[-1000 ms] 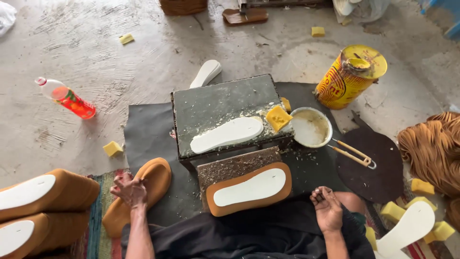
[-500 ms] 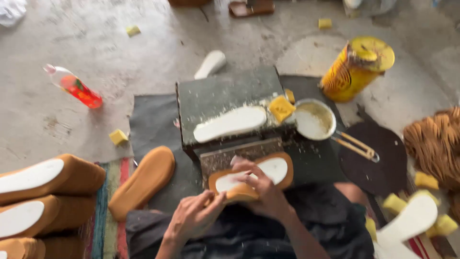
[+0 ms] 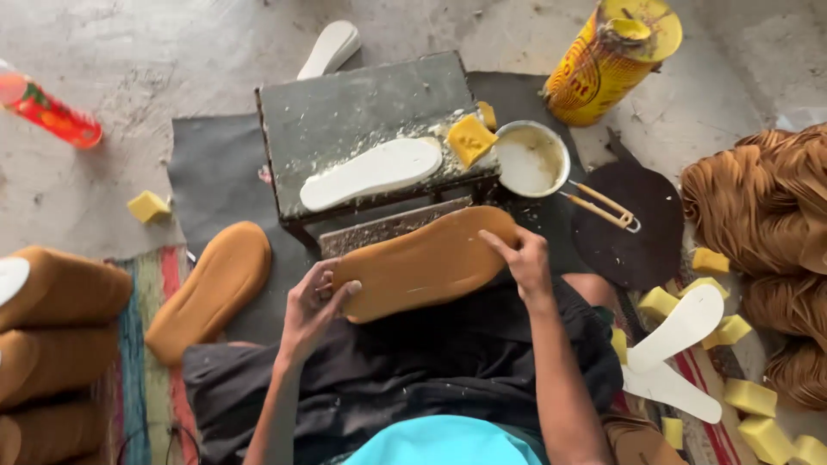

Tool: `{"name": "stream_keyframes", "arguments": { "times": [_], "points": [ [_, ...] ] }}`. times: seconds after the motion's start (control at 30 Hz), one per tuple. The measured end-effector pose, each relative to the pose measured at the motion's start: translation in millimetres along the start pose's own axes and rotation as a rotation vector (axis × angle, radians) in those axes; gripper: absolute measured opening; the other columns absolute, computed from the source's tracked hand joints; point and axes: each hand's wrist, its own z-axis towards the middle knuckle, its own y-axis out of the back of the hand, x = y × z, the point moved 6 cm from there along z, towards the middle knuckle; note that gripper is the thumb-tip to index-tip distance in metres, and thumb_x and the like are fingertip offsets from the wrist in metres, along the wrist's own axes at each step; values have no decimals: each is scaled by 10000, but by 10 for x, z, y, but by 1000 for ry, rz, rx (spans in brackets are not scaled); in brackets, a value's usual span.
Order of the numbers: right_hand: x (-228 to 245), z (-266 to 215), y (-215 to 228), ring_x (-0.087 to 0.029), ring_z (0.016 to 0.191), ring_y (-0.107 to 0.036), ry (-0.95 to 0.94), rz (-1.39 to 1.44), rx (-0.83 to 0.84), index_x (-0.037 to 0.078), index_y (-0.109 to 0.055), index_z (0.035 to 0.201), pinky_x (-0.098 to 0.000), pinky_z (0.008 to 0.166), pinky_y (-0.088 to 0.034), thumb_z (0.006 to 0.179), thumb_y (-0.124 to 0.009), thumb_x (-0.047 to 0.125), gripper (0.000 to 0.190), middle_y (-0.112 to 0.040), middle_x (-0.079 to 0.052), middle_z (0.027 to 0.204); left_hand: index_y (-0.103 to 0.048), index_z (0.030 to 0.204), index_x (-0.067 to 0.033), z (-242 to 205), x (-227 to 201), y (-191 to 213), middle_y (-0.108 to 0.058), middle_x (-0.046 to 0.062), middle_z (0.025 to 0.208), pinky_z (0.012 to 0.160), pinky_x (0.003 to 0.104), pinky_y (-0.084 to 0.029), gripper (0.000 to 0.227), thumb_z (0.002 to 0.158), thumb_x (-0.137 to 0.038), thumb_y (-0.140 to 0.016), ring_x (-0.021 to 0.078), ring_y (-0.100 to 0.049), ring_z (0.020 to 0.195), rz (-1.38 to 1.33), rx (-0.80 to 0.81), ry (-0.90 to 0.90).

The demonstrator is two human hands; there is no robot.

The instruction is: The person applies adhesive to shoe soles and uppers using a sponge and then assembles them.

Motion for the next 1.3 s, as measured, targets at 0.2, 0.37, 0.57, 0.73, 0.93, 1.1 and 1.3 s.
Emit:
{"name": "stream_keyframes", "arguments": {
  "times": [0.2,0.37,0.57,0.73,0.93,1.1,1.3],
  "points": [
    [-226,278,-117,-71,740,-691,-128,87,223,-11,-801,1004,-236,696,-560,778,-860,200,315,-787,-48,873,-675,1217,-1,77,511,167,-718,38,861,568,210,-538,343,889,-65,-755,62,-664,715,22,-85,234],
    [-164,236,-143,-58,660,-667,-64,-80,175,-8,-799,920,-231,606,-537,770,-865,190,257,-773,-39,771,-651,1218,13,-34,617,165,-726,65,846,530,236,-580,372,865,-44,-751,70,-675,707,2,-149,267],
    [-90,233,-73,-33,627,-611,93,-194,130,0,-786,859,-223,572,-498,791,-865,173,201,-737,-9,710,-669,1199,19,-51,573,190,-732,73,852,532,244,-571,357,855,-26,-756,92,-683,671,-43,-136,255],
    [-130,141,-103,-24,606,-580,87,-151,113,6,-774,853,-220,550,-469,805,-860,166,188,-711,7,692,-673,1190,29,-76,632,161,-715,78,855,556,231,-574,323,883,-31,-752,81,-670,685,14,-164,234],
    [-14,170,-91,-42,575,-568,202,-294,22,7,-759,827,-230,535,-458,794,-875,152,189,-690,-6,654,-671,1195,39,-81,647,191,-723,83,878,564,225,-577,319,889,-23,-739,93,-682,695,-102,-174,213],
    [-18,206,-90,-29,590,-591,202,-264,32,17,-761,828,-221,546,-483,776,-873,154,185,-707,0,668,-668,1193,33,-96,588,171,-716,83,892,582,223,-598,315,891,-29,-734,83,-695,716,-54,-193,234],
    [-362,203,-110,-54,593,-595,181,-329,34,3,-761,839,-236,559,-488,771,-886,172,221,-701,-25,669,-669,1207,32,-103,760,184,-708,80,874,572,223,-576,338,887,-44,-747,88,-685,683,-46,-181,224]
  ]
}}
